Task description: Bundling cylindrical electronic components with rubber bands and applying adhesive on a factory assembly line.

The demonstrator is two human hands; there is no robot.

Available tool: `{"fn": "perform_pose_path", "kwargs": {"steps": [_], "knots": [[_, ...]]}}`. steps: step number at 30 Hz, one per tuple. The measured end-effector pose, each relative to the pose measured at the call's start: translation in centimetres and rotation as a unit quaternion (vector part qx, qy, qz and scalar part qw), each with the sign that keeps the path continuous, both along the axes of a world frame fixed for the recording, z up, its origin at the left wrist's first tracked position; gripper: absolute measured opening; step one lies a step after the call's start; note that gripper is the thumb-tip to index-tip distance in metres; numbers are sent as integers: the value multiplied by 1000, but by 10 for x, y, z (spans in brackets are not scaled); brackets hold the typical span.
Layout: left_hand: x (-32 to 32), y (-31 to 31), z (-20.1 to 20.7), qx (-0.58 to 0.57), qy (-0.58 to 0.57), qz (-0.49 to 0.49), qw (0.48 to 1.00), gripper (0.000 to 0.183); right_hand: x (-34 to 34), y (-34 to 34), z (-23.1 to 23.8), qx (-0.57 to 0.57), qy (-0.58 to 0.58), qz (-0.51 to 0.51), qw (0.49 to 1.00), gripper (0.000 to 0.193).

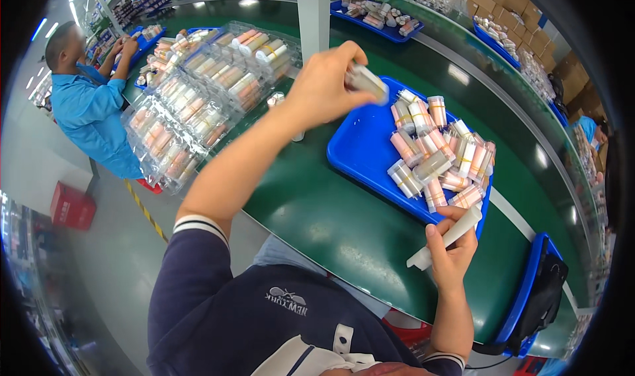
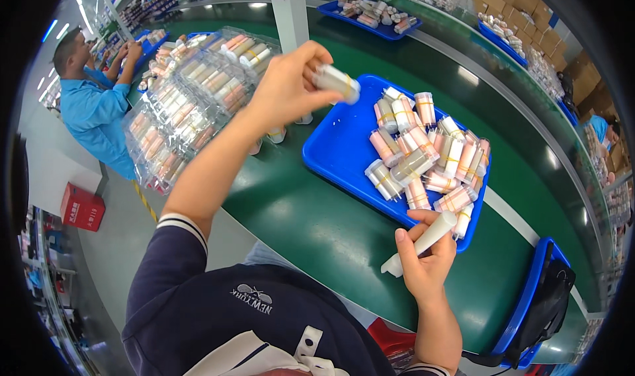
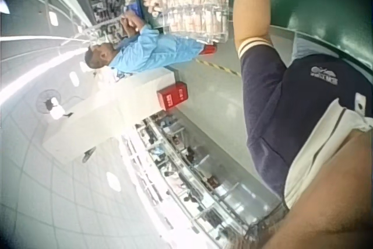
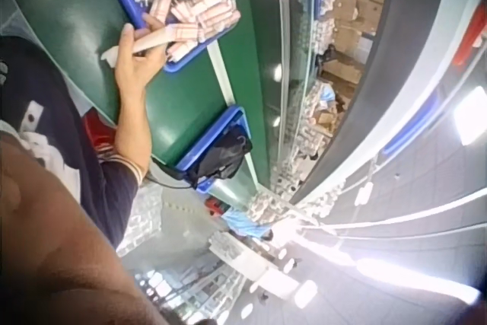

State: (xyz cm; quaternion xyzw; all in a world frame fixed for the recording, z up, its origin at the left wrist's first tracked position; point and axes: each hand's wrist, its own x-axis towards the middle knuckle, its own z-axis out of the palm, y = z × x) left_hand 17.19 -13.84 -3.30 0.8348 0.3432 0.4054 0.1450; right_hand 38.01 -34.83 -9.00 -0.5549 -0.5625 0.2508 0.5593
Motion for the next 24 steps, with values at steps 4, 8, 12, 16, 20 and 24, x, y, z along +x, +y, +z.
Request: {"fn": "perform_pose_path", "kwargs": {"steps": [4,8,12,16,20,24], "knots": [[-2,53,-8,21,251,127,959,40,-1,1,3,10,-9,7,1000,24],[1,71,-21,-40,414,177,892,26,0,0,5,20,-23,7,1000,22],[14,54,-13,-12,448,194,873,29,2,0,4,38,-52,9,998,22],[37,17,-7,32,90,31,995,26,4,4,-2,37,-61,11,997,22],[43,-60,33,137,-151,-214,955,12,7,9,-4,32,-81,-13,996,21],[48,-84,37,135,-159,-245,947,17,4,2,12,31,-29,-3,999,20]]}}
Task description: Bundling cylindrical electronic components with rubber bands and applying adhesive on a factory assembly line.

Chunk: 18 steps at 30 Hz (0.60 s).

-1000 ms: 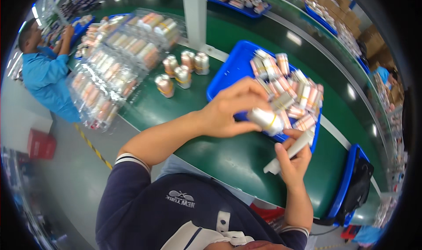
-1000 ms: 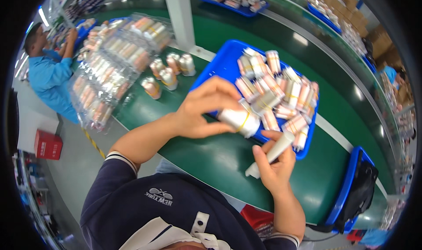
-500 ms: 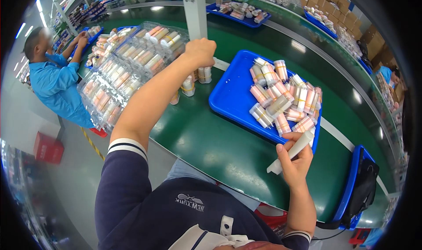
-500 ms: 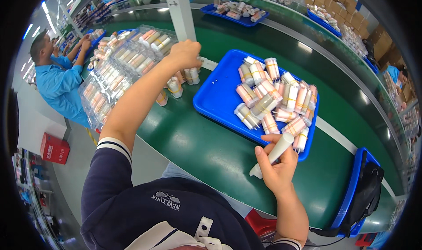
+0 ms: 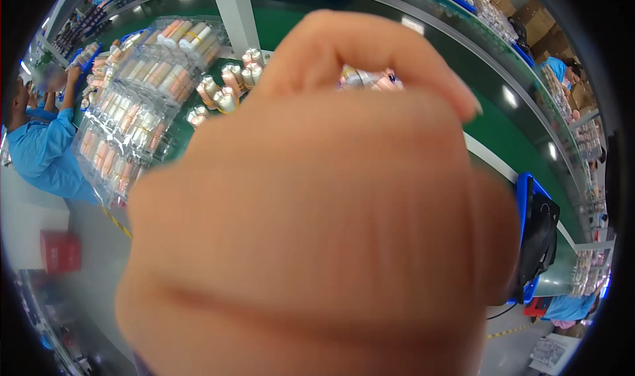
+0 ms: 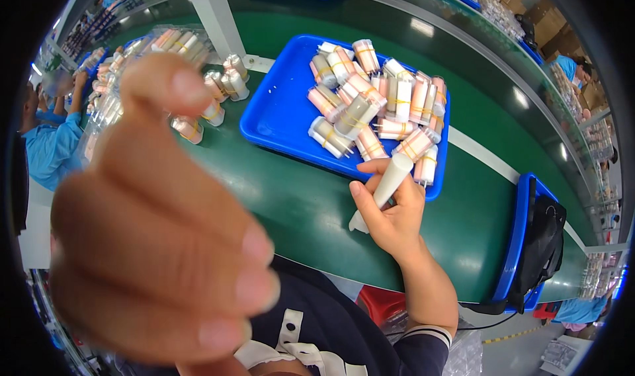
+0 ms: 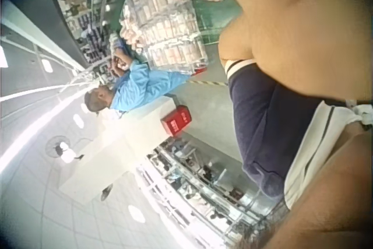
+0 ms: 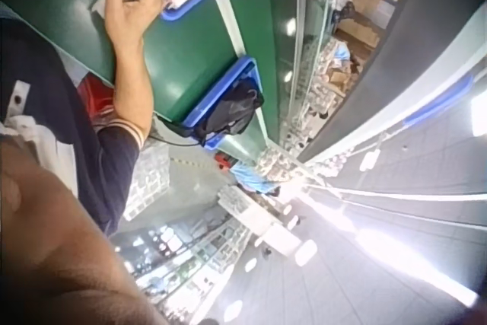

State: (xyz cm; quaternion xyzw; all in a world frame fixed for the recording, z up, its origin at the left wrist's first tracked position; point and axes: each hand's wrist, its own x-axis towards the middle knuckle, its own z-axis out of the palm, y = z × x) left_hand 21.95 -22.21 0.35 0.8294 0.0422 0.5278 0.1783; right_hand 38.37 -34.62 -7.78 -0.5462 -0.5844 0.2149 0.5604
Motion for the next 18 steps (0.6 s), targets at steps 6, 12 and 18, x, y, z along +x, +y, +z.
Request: {"fn": "perform_pose_path", "kwargs": {"steps": [6,12,18], "knots": [[0,-11,-4,28,10,-17,999,24,1,6,-17,31,-42,0,999,19],[43,29,-51,-60,144,84,984,32,5,3,-19,-2,90,-30,996,20],[51,47,-90,-174,188,67,964,41,9,8,-9,-101,156,-6,983,11]]}}
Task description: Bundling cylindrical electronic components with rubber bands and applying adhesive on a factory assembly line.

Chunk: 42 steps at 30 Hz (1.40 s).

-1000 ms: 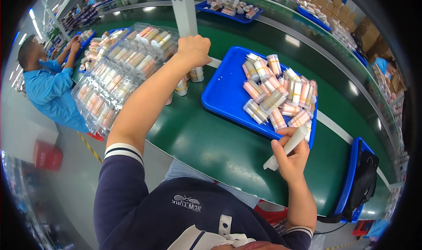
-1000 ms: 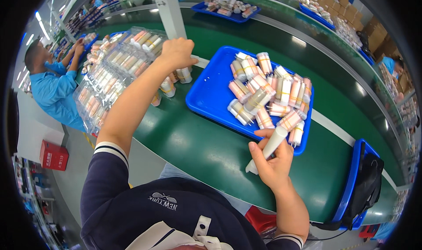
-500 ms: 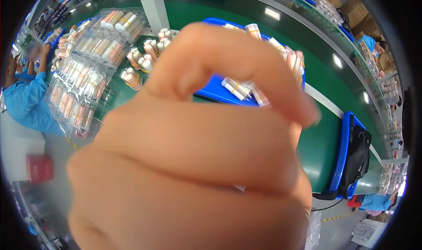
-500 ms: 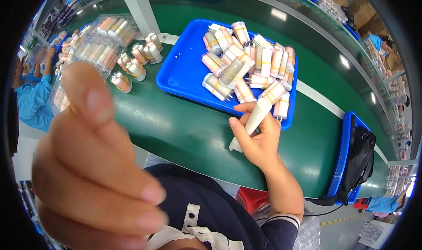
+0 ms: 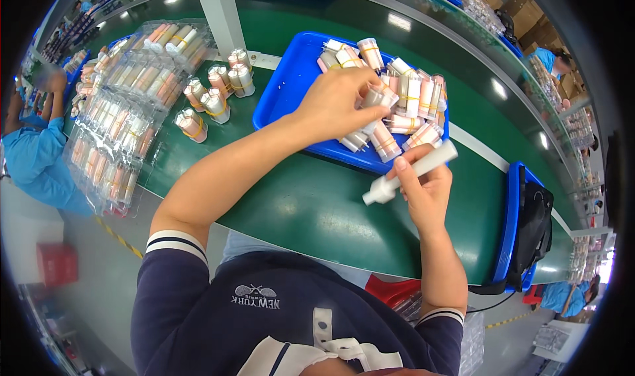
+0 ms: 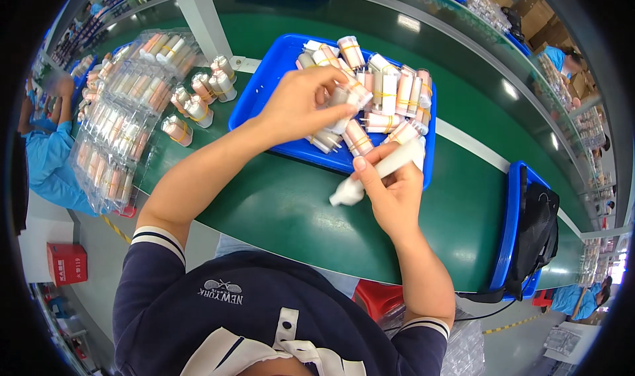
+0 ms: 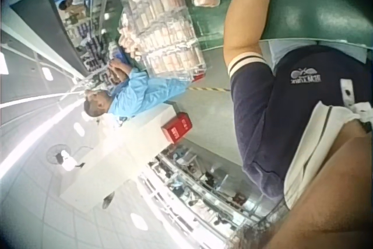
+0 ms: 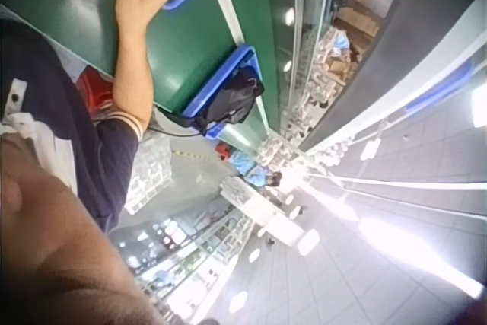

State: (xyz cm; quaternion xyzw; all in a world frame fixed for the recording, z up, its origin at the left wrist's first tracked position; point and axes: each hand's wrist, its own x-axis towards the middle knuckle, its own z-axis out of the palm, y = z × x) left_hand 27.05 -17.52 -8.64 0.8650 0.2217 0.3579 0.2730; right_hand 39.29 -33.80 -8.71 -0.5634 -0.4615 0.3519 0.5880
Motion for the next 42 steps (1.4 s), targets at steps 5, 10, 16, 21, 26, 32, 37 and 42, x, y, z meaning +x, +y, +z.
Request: {"fn": "perform_pose_path", "kwargs": {"steps": [5,10,16,21,26,32,37,42], "knots": [[-25,-10,-1,-282,-201,-121,930,37,7,5,-19,-87,-158,39,983,17],[-76,-43,-28,-380,-198,-104,898,38,-5,10,-14,-56,-209,-22,976,24],[-67,-34,-45,-385,-222,-162,881,26,-3,14,-20,-37,-236,-41,970,24],[-64,-30,-44,-361,-233,-127,894,34,0,15,-24,-28,-248,-31,968,23],[-71,-35,-38,-389,-192,-160,887,34,2,12,-27,-16,-226,-25,974,22],[-74,-34,-50,-341,-137,-200,908,36,9,12,-9,9,-42,-42,998,18],[-73,-40,-43,-143,-55,-152,977,44,13,14,18,70,66,-16,995,21],[-77,-42,-45,-139,-68,-152,976,41,-5,18,34,86,5,-32,996,22]]}}
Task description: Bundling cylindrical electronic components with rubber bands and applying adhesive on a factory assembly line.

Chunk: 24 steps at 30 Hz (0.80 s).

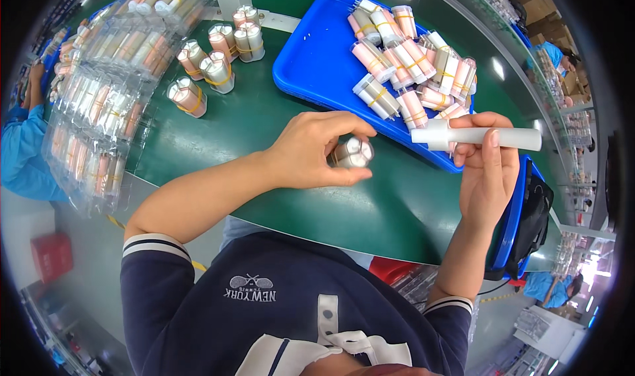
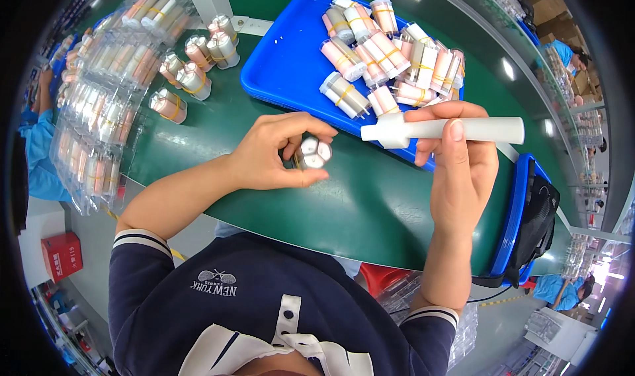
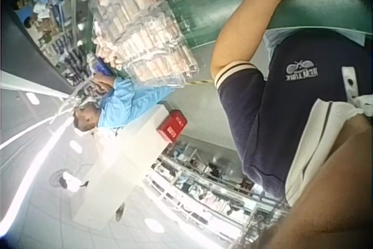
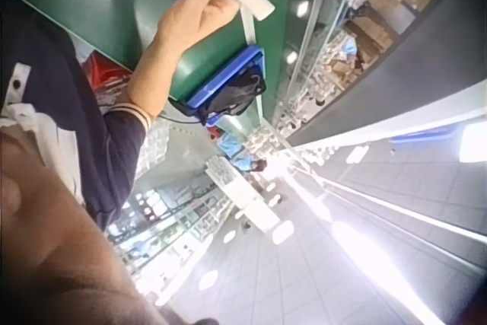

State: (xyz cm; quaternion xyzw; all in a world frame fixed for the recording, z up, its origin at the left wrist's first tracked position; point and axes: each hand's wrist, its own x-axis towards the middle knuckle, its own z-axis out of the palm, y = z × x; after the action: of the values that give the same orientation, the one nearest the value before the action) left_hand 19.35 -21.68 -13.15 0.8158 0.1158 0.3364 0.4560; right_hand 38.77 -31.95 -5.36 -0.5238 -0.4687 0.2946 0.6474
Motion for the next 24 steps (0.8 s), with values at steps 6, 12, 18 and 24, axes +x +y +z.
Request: {"fn": "perform_pose_path", "kwargs": {"steps": [6,12,18,24], "knots": [[4,-1,-9,25,-26,-34,999,36,-16,-2,-29,133,-123,-36,983,22],[4,0,-10,2,-4,-35,999,36,-21,-2,-44,163,-250,5,955,17],[6,1,-12,28,-20,-34,999,35,-21,-4,-45,158,-260,17,952,15],[6,1,-13,24,-9,-40,999,33,-25,0,-44,194,-327,41,924,15]]}}
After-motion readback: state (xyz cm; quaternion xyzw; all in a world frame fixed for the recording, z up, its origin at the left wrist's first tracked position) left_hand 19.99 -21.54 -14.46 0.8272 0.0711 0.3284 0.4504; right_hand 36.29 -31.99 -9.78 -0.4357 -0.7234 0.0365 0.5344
